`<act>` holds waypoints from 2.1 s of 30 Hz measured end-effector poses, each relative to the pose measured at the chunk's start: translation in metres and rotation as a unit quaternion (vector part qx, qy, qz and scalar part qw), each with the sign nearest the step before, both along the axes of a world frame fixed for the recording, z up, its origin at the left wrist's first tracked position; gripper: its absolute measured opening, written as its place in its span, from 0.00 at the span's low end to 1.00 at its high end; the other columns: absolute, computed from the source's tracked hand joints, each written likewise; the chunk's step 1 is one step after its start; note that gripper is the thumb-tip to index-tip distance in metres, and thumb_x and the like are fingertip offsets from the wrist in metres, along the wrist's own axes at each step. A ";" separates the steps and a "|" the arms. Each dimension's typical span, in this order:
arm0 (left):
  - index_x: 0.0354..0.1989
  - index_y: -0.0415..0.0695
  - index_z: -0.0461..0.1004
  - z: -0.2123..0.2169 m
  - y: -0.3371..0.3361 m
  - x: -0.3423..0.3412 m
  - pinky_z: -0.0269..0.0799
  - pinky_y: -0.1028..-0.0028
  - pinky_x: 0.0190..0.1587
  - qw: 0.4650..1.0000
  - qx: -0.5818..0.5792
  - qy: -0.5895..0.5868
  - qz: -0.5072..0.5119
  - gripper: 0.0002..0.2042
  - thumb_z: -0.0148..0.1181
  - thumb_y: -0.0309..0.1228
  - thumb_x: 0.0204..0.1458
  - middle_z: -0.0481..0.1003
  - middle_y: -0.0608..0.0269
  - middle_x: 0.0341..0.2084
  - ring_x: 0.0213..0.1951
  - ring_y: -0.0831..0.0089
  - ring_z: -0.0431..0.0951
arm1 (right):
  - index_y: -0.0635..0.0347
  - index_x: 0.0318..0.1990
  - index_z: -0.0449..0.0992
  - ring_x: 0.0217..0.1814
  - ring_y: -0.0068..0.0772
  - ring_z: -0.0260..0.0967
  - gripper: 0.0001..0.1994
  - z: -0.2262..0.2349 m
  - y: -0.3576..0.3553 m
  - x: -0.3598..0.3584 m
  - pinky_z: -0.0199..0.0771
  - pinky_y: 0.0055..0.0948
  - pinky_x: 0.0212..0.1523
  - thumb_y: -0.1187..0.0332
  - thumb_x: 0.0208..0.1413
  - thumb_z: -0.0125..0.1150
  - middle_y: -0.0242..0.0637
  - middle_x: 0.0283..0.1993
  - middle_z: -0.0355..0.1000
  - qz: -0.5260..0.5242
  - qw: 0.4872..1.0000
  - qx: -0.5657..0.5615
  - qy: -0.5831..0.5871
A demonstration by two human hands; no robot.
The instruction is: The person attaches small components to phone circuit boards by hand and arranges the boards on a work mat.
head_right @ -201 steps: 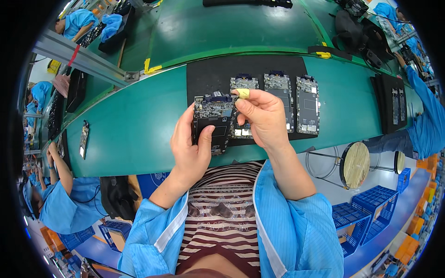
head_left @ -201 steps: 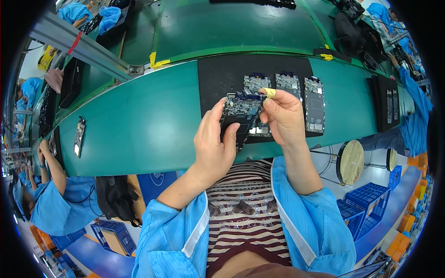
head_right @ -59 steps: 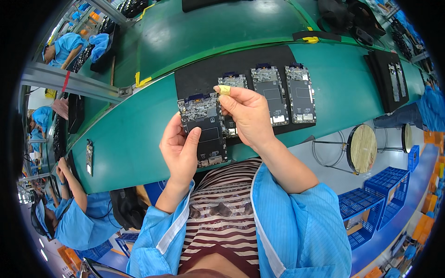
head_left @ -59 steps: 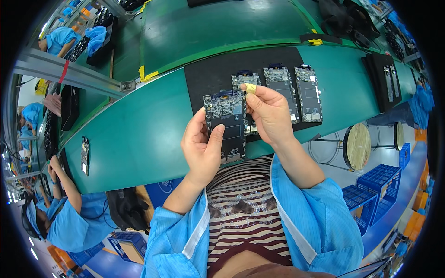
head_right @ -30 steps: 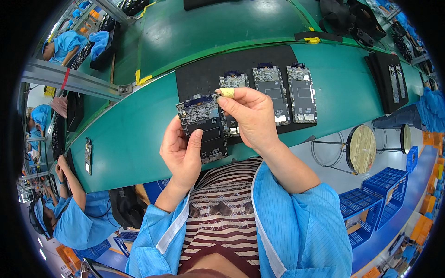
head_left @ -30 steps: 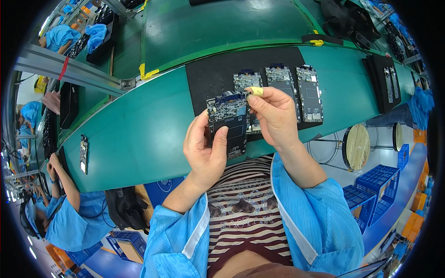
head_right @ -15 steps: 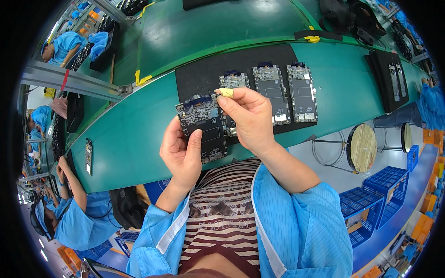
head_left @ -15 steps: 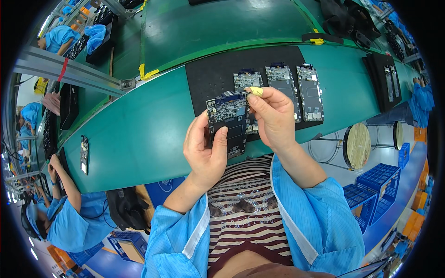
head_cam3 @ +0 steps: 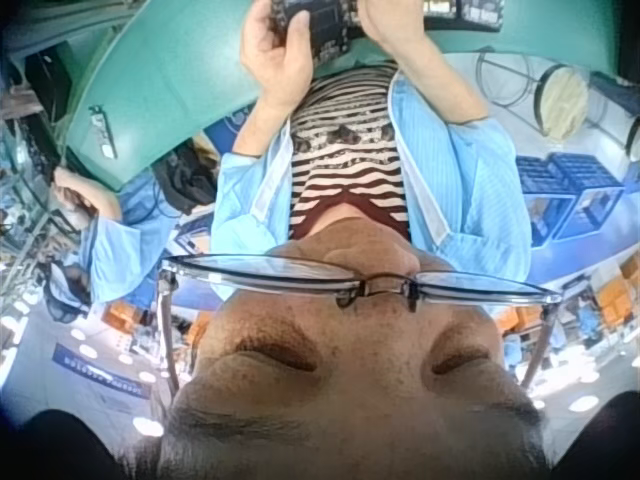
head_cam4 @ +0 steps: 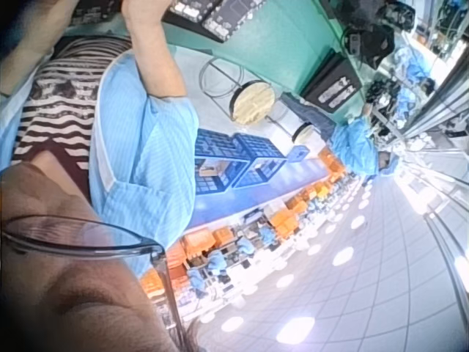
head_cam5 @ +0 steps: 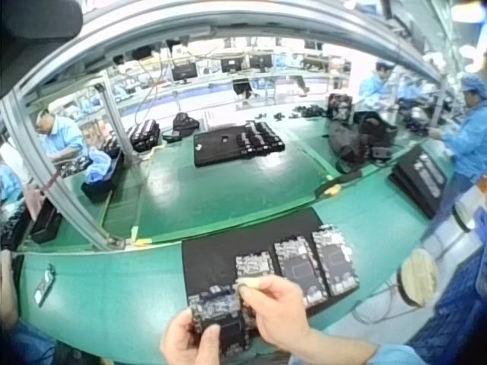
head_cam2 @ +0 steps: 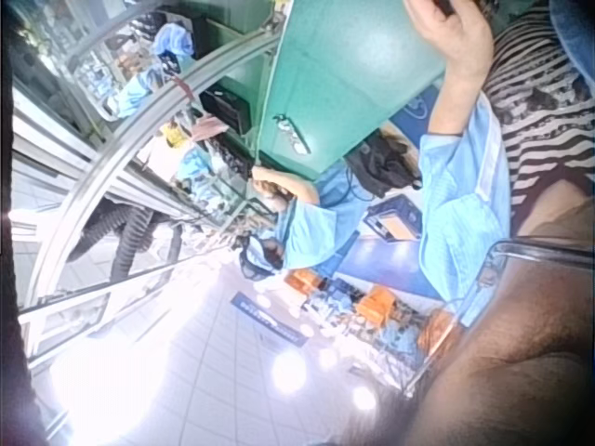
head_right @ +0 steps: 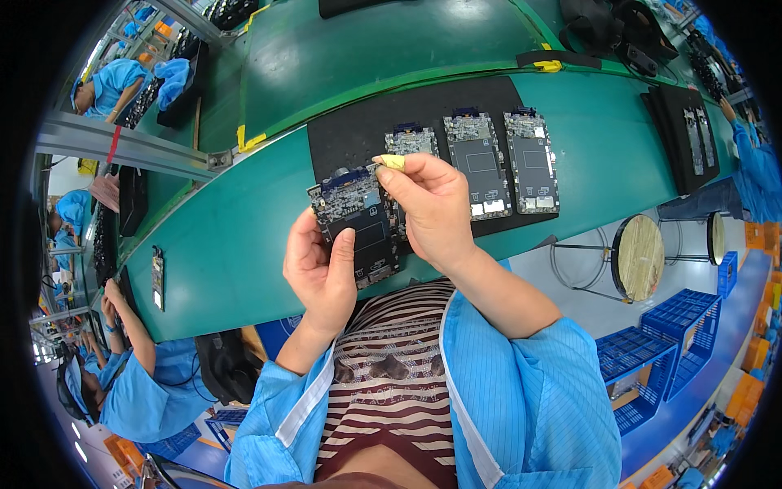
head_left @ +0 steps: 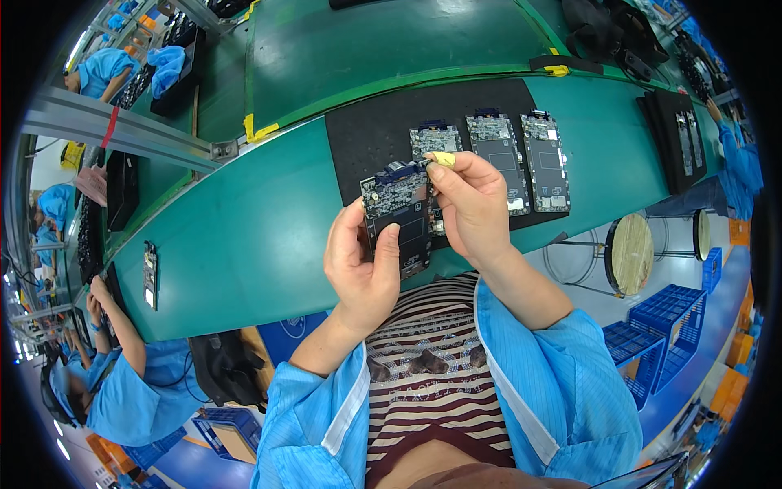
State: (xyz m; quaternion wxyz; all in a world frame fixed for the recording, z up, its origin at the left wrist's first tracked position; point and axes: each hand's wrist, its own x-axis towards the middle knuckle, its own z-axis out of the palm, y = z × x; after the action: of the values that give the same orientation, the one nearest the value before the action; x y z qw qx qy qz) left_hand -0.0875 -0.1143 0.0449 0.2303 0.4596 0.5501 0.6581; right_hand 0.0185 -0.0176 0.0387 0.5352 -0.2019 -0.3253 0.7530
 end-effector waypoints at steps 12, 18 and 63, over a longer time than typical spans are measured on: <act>0.51 0.30 0.62 0.005 0.003 -0.003 0.67 0.77 0.46 0.997 0.002 -0.075 -0.034 0.18 0.54 0.16 0.50 0.71 0.56 0.42 0.43 0.76 0.71 | 0.64 0.39 0.75 0.34 0.15 0.69 0.07 0.006 0.001 0.004 0.66 0.12 0.33 0.79 0.52 0.57 0.33 0.35 0.74 0.031 0.999 0.011 -0.016; 0.51 0.31 0.61 0.006 0.003 -0.005 0.68 0.78 0.47 0.995 -0.002 -0.088 -0.036 0.19 0.54 0.15 0.49 0.71 0.56 0.41 0.42 0.75 0.72 | 0.65 0.39 0.75 0.33 0.15 0.68 0.07 0.008 0.001 0.003 0.67 0.13 0.32 0.79 0.52 0.57 0.34 0.35 0.74 0.022 0.999 0.011 -0.033; 0.51 0.32 0.62 0.006 0.005 -0.004 0.67 0.79 0.46 0.989 -0.021 -0.136 -0.056 0.18 0.53 0.15 0.50 0.71 0.59 0.42 0.42 0.77 0.71 | 0.67 0.35 0.75 0.31 0.15 0.66 0.04 0.010 0.014 -0.001 0.66 0.14 0.32 0.76 0.52 0.59 0.31 0.31 0.73 0.048 0.998 -0.002 -0.040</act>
State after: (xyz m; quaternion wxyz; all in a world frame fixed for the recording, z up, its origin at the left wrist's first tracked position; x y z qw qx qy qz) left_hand -0.0911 -0.1091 0.0509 0.3488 0.3911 0.5013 0.6885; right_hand 0.0180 -0.0040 0.0489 0.4847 -0.2172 -0.3547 0.7695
